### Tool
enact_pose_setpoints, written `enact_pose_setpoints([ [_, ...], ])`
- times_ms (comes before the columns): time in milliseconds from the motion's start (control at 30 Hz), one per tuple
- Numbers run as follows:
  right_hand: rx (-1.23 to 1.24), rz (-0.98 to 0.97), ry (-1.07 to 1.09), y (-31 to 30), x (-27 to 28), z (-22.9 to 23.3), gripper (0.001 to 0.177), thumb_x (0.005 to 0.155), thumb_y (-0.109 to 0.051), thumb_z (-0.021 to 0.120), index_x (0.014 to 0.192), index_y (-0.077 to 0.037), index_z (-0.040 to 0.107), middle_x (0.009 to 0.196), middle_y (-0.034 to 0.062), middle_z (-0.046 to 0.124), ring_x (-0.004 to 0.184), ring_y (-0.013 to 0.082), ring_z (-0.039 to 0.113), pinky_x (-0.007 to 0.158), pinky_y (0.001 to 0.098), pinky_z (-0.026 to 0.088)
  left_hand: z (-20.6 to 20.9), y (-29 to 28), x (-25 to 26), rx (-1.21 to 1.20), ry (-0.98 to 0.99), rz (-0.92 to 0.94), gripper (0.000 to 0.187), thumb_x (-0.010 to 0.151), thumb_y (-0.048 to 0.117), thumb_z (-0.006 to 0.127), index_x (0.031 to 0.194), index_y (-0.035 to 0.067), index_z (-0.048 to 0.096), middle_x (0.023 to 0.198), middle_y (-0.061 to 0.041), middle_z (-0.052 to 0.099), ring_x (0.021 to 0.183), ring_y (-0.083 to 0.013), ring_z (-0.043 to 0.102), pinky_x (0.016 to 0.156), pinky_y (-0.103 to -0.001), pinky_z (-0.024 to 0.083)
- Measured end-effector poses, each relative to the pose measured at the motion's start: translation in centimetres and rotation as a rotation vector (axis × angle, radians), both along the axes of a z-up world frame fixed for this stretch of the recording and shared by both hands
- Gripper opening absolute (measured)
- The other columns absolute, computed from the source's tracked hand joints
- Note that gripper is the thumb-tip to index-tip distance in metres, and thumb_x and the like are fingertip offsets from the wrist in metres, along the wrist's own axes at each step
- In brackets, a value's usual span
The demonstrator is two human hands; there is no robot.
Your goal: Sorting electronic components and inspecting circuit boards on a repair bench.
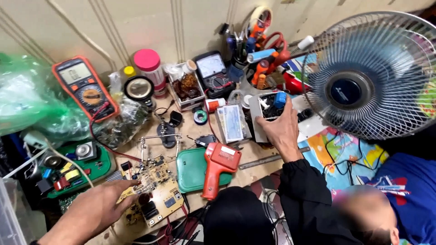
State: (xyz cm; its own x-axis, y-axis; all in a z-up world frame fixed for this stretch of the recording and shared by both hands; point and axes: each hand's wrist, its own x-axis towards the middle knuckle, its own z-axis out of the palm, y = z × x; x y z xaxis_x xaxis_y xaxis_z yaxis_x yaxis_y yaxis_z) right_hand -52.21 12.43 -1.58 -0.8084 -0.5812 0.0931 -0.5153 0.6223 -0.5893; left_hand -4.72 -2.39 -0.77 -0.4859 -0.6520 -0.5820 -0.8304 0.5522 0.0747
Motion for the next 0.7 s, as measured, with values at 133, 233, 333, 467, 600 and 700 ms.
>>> enact_pose_setpoints([
  [133,0.014,-0.011,-0.012,1.7,-0.4,0.3,0.115,0.079,-0.044,0.085,0.173,-0.008,0.029,0.133,0.0259,0.057,0.116,0.0430,0.060,0.097,0.0537,0.053,1.4,1.7,-7.5,-0.159,0.317,-0.110,0.044,0.099,0.046,0.064,0.139,0.031,0.072,0.131,0.006,0.081,0.103,-0.0225,0.083,0.091,-0.040,0.069],
  [233,0.040,-0.044,-0.113,2.4,0.0,1.8,0.120,0.079,-0.046,0.086,0.175,-0.008,0.026,0.141,0.0279,0.056,0.130,0.0446,0.058,0.106,0.0594,0.049,1.0,2.1,-14.9,-0.230,0.503,-0.197,0.035,0.099,0.036,0.068,0.131,0.024,0.078,0.120,-0.003,0.081,0.104,-0.0293,0.081,0.088,-0.045,0.068],
  [333,0.030,-0.079,-0.239,2.9,1.1,3.8,0.120,0.078,-0.044,0.087,0.176,-0.009,0.027,0.148,0.0324,0.054,0.143,0.0487,0.056,0.115,0.0661,0.046,-3.1,1.4,-23.3,-0.244,0.583,-0.230,0.028,0.101,0.035,0.070,0.121,0.020,0.083,0.104,-0.009,0.081,0.104,-0.0339,0.079,0.086,-0.047,0.066],
  [467,0.022,-0.094,-0.301,4.2,2.5,3.9,0.119,0.079,-0.041,0.089,0.176,-0.007,0.028,0.146,0.0353,0.056,0.140,0.0500,0.058,0.114,0.0679,0.046,-11.1,0.1,-32.7,-0.278,0.711,-0.247,0.026,0.096,0.028,0.079,0.112,0.009,0.085,0.099,-0.012,0.079,0.097,-0.0328,0.078,0.080,-0.041,0.066],
  [600,0.113,-0.025,-0.175,7.2,2.8,-1.3,0.122,0.072,-0.033,0.087,0.173,-0.003,0.026,0.128,0.0225,0.057,0.113,0.0367,0.060,0.089,0.0571,0.059,-16.2,-1.1,-36.4,-0.417,0.815,-0.270,0.016,0.088,0.018,0.074,0.095,0.004,0.079,0.106,-0.017,0.075,0.097,-0.0410,0.070,0.090,-0.048,0.058],
  [700,0.112,-0.022,-0.120,9.5,4.0,-5.0,0.129,0.068,-0.042,0.092,0.174,-0.002,0.029,0.139,0.0232,0.062,0.117,0.0365,0.066,0.094,0.0545,0.061,-16.4,-1.8,-37.5,-0.317,0.678,-0.423,0.038,0.083,0.023,0.081,0.117,0.008,0.072,0.130,-0.015,0.066,0.119,-0.0382,0.063,0.099,-0.049,0.052],
])
